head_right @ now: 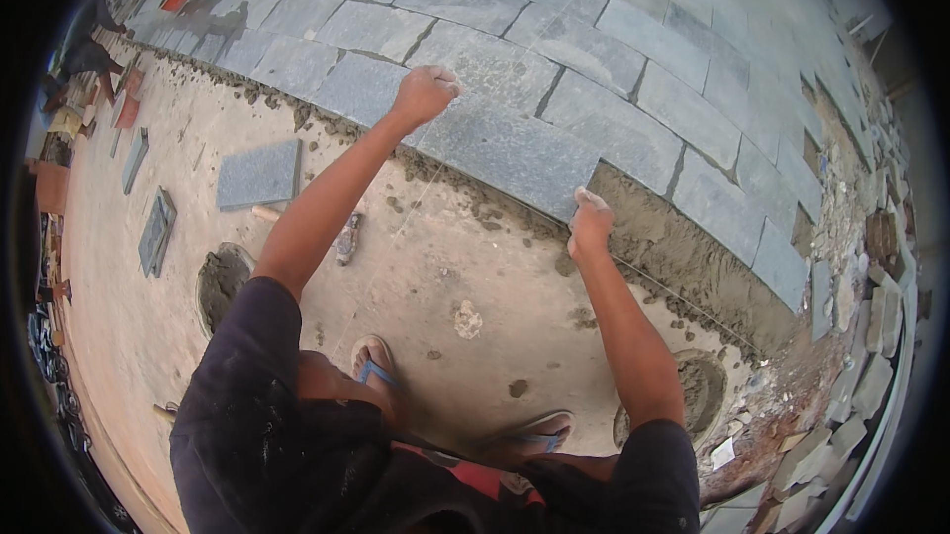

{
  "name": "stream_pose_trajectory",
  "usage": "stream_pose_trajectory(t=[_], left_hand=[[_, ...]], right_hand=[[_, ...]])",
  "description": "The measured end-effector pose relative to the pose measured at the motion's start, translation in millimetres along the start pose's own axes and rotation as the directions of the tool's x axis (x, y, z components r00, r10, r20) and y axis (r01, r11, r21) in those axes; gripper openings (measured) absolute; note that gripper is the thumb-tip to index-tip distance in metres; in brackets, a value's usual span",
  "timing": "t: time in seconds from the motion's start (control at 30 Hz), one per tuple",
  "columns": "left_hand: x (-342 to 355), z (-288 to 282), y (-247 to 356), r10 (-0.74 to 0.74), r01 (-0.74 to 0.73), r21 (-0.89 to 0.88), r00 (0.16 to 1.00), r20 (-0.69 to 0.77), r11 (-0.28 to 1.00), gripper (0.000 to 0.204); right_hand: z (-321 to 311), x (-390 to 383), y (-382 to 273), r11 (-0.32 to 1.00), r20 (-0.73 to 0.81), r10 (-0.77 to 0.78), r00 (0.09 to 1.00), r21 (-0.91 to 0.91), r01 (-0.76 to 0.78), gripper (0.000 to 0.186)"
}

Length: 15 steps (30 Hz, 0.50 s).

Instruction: The person applies mortar to the back of tiles using a trowel and carefully places them onto a floor, tapping them into position with a rubber mallet.

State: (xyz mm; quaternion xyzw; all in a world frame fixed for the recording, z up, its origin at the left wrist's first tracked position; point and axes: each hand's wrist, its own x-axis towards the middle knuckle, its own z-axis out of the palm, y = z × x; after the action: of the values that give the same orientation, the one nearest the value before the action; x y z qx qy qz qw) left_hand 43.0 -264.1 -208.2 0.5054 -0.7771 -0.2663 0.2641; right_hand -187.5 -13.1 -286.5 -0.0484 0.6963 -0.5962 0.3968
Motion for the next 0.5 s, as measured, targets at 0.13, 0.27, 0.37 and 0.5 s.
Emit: stream_pose_trajectory(t=[0.13, 0.27, 0.37, 0.5], left_hand=[[-7.8, -15.8, -42.5, 0.127, -0.13, 0.036, 0.99, 0.065, 0.991, 0.032], [-28.9, -16.7, -69.3, 0.185, -0.219, 0.165, 0.962, 0.203, 0.962, 0.037], [-40.6, -20.1, -87.7, 0.156, -0.213, 0.197, 0.951, 0.268, 0.957, 0.041], [-63.5, -32.3, -74.7, 0.219, -0.291, 0.21, 0.926, 0.309, 0.933, 0.042]], right_hand=[[6.0, 6.3, 7.5, 0.996, -0.016, -0.087, 0.996, -0.008, 0.086, 0.023], [1.7, 22.2, 16.8, 0.991, -0.072, -0.109, 0.991, -0.086, 0.103, 0.026], [1.4, 25.7, 20.0, 0.991, -0.098, -0.087, 0.991, -0.106, 0.077, 0.029], [10.8, -3.6, 2.8, 0.986, -0.07, -0.076, 0.995, -0.153, 0.065, 0.038]])
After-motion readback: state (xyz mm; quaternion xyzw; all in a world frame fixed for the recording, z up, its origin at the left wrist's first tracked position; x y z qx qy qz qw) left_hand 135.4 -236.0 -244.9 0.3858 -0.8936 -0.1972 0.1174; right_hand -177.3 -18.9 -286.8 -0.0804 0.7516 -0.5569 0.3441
